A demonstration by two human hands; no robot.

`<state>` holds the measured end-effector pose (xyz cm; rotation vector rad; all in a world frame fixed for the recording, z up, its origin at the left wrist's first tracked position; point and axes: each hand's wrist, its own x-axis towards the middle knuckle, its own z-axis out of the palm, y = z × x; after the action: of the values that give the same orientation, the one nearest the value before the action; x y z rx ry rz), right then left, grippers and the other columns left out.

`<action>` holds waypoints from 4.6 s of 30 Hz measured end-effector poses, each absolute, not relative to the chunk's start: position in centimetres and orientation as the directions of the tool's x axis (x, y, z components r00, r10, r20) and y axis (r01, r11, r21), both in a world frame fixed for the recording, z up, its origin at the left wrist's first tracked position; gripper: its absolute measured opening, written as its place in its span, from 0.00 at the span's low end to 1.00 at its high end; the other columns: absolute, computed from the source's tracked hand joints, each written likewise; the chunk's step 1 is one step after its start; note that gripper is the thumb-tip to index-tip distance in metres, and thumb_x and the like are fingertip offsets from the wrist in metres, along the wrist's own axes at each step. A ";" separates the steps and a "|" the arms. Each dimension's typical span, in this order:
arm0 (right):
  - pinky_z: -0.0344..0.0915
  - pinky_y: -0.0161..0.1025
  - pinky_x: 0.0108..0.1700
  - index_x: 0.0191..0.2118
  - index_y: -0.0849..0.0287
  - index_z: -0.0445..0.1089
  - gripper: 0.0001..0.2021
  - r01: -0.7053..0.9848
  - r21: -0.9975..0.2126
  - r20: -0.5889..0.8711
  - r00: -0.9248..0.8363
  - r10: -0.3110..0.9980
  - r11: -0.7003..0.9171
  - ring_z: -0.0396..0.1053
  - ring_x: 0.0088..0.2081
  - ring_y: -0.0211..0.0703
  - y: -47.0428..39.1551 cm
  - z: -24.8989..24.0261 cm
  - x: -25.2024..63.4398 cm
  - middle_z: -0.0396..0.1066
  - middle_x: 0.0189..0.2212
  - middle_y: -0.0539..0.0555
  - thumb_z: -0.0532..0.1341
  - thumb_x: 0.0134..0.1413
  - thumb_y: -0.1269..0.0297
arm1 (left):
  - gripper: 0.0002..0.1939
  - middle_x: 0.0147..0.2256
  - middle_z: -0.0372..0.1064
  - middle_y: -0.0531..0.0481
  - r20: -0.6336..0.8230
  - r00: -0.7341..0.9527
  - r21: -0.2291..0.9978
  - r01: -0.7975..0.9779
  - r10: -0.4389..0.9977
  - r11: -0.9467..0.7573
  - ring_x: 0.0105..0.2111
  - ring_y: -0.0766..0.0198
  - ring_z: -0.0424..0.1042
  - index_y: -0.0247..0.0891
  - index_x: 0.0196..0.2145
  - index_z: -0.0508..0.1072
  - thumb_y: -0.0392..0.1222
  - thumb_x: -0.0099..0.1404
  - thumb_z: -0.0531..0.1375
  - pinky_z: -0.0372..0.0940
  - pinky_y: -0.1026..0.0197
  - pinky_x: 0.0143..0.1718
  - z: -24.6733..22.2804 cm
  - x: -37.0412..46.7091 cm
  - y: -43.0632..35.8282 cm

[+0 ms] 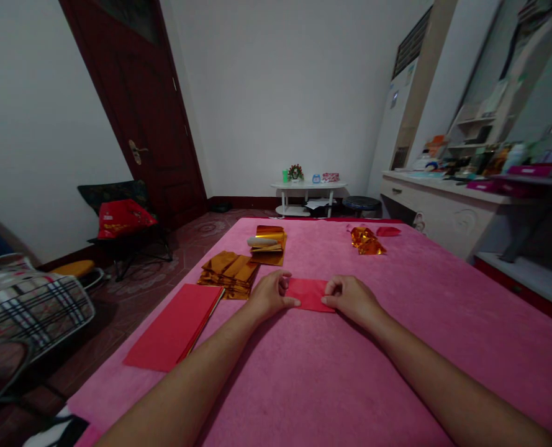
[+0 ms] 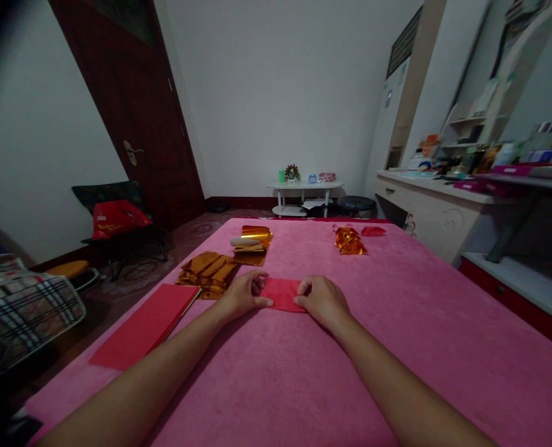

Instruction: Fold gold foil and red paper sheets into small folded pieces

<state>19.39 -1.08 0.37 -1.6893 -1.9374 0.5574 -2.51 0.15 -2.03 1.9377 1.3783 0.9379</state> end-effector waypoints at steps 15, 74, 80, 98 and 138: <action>0.51 0.31 0.21 0.20 0.60 0.63 0.08 0.278 -0.957 0.054 -0.121 0.991 0.086 0.56 0.18 0.32 -1.3 0.7 18.5 0.61 0.15 0.45 0.63 0.32 0.65 | 0.40 0.30 0.67 0.52 0.236 0.169 0.833 0.473 0.957 -0.289 0.26 0.69 0.65 0.34 0.50 0.66 0.47 0.39 0.71 0.62 0.65 0.28 -2.0 -2.5 0.0; 0.62 0.37 0.33 0.23 0.60 0.72 0.11 0.163 -0.898 0.432 0.164 0.887 0.408 0.67 0.30 0.42 -1.9 0.6 18.1 0.72 0.28 0.54 0.64 0.44 0.57 | 0.10 0.21 0.69 0.50 0.308 0.038 0.949 0.059 0.951 -0.310 0.19 0.68 0.67 0.32 0.24 0.76 0.43 0.51 0.64 0.62 0.66 0.22 0.0 -1.0 -1.7; 0.63 0.37 0.37 0.25 0.58 0.72 0.08 0.377 -0.746 0.621 0.093 0.778 0.550 0.68 0.37 0.44 -2.3 1.2 18.1 0.71 0.35 0.56 0.62 0.47 0.60 | 0.06 0.20 0.68 0.51 0.388 -0.003 0.915 0.127 0.922 -0.384 0.20 0.69 0.65 0.33 0.20 0.74 0.39 0.51 0.63 0.60 0.67 0.24 0.6 -1.0 -1.7; 0.63 0.37 0.35 0.37 0.62 0.75 0.16 0.100 -0.962 0.198 -0.388 0.900 0.254 0.68 0.33 0.42 -2.2 1.0 18.6 0.73 0.34 0.54 0.64 0.44 0.56 | 0.12 0.28 0.72 0.44 0.309 0.190 0.945 0.048 0.932 -0.324 0.25 0.66 0.66 0.32 0.27 0.79 0.46 0.52 0.64 0.61 0.65 0.26 0.6 -1.5 -1.5; 0.56 0.34 0.25 0.19 0.61 0.70 0.10 -0.007 -0.976 0.213 0.184 0.960 0.218 0.60 0.21 0.36 -1.5 -0.1 18.3 0.66 0.17 0.49 0.67 0.37 0.60 | 0.14 0.21 0.66 0.52 0.231 -0.045 0.971 -0.045 0.972 -0.233 0.21 0.70 0.61 0.32 0.21 0.74 0.47 0.48 0.66 0.57 0.68 0.23 0.3 -1.1 -1.7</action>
<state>18.26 -1.53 -0.09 -1.1110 -1.1506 0.9298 -1.12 -1.71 0.30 1.3215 1.0806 1.4336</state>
